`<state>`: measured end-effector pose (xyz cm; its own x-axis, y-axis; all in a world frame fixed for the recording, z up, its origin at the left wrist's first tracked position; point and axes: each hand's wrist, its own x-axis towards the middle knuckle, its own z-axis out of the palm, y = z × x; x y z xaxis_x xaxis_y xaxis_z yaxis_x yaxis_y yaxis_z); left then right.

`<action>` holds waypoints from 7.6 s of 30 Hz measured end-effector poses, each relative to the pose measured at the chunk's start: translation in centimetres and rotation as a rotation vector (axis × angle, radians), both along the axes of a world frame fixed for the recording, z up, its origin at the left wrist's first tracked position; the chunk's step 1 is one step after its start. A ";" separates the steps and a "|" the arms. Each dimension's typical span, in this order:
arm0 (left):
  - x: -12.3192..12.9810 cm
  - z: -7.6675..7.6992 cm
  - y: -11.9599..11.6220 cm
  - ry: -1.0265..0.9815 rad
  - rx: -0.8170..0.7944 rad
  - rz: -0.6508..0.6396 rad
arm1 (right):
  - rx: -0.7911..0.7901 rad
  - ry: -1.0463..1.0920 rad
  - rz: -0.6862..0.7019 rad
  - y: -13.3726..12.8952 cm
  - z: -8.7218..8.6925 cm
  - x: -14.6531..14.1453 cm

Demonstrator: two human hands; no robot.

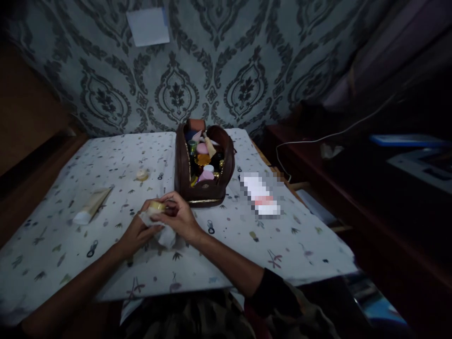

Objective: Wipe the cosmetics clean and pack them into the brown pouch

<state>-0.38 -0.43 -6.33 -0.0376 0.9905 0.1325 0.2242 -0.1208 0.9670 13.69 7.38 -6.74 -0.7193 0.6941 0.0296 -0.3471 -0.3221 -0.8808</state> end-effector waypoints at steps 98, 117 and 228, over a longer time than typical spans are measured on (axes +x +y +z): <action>-10.9 -2.9 10.7 1.104 0.314 0.252 | 0.968 -0.533 0.139 -0.2 -0.8 0.1; -1.7 0.7 2.0 0.663 0.360 0.119 | 0.106 -0.176 0.031 0.7 -2.1 -0.8; -2.2 -0.5 0.7 0.614 0.569 -0.090 | -0.213 -0.054 0.000 0.0 -1.8 -0.8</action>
<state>-2.61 0.25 -6.82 0.2805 0.7619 0.5838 0.6564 -0.5961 0.4625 12.93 7.37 -8.57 -0.7159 0.6805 -0.1562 -0.3014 -0.5031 -0.8100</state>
